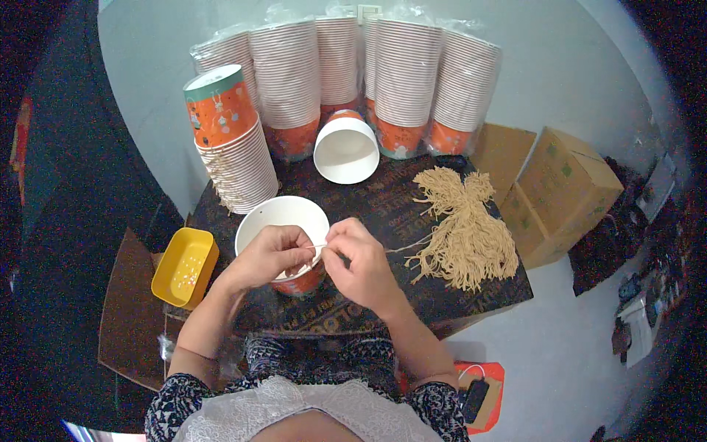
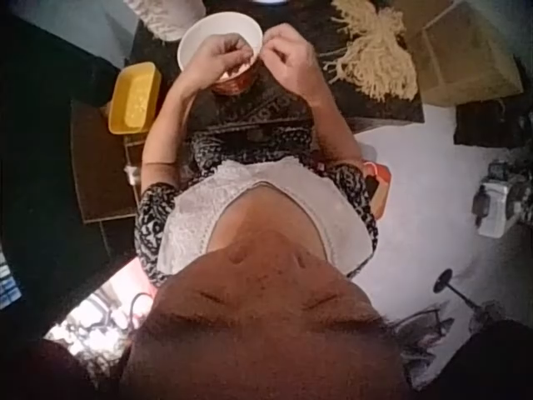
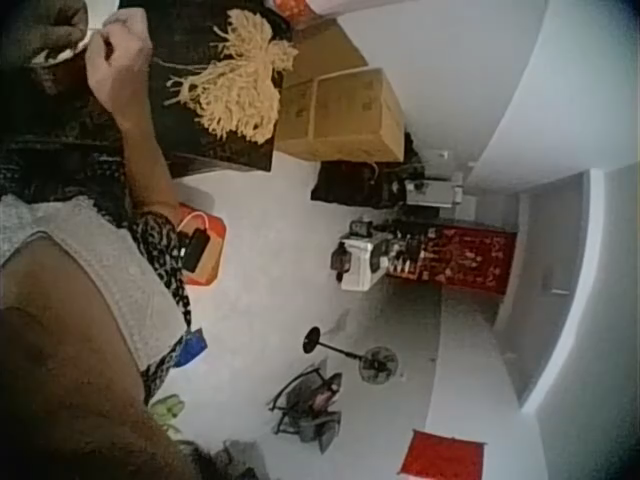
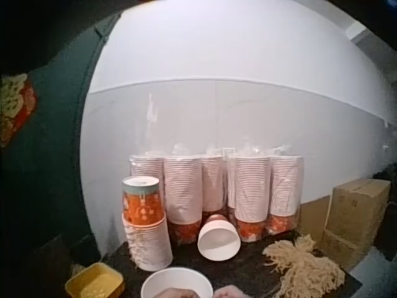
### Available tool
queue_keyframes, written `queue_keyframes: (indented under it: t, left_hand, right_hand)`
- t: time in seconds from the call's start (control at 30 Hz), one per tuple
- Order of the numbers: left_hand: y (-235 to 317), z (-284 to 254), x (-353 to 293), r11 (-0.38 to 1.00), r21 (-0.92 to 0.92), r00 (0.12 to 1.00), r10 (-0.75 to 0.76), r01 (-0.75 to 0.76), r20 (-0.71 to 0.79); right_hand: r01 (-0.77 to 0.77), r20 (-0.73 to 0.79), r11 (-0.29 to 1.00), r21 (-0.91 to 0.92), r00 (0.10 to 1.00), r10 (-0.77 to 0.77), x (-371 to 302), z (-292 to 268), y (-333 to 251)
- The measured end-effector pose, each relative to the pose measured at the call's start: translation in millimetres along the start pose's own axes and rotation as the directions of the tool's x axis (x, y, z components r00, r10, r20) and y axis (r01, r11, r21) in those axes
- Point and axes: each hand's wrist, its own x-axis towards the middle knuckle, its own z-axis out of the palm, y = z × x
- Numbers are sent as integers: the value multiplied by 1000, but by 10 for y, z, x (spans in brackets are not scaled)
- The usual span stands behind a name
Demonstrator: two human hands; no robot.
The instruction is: Manually attaching string handles to paper buckets at a workstation.
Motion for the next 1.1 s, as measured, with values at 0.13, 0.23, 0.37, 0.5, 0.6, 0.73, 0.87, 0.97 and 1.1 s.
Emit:
queue_keyframes:
  t: [0.13,0.23,0.37,0.5,0.6,0.73,0.87,0.97,1.1]
  left_hand:
    - [5,-8,-4,995,-99,1000,0,3,27]
    - [11,4,4,990,-139,999,26,-23,22]
    - [35,7,2,987,-158,999,4,3,44]
    - [51,21,4,984,-179,999,9,-3,31]
    - [49,17,8,979,-203,999,22,-13,40]
    - [40,12,8,980,-197,999,34,-26,36]
    - [37,20,17,981,-191,999,30,-23,34]
    - [55,42,21,987,-157,999,38,-35,14]
    - [53,70,36,994,-103,999,19,-23,-39]
  right_hand:
    - [1,-122,989,-151,992,-20,-104,127,72]
    - [-7,-139,988,-156,990,-15,-146,176,120]
    - [-17,-140,990,-143,990,-3,-163,215,149]
    - [-26,-149,995,-98,989,12,-165,257,158]
    - [-58,-132,995,-81,990,47,-154,259,94]
    - [-51,-137,994,-96,990,37,-150,268,81]
    - [-34,-144,991,-127,989,16,-163,274,86]
    - [-36,-153,990,-135,988,15,-154,278,46]
    - [-4,-171,987,-162,985,-24,-157,311,99]
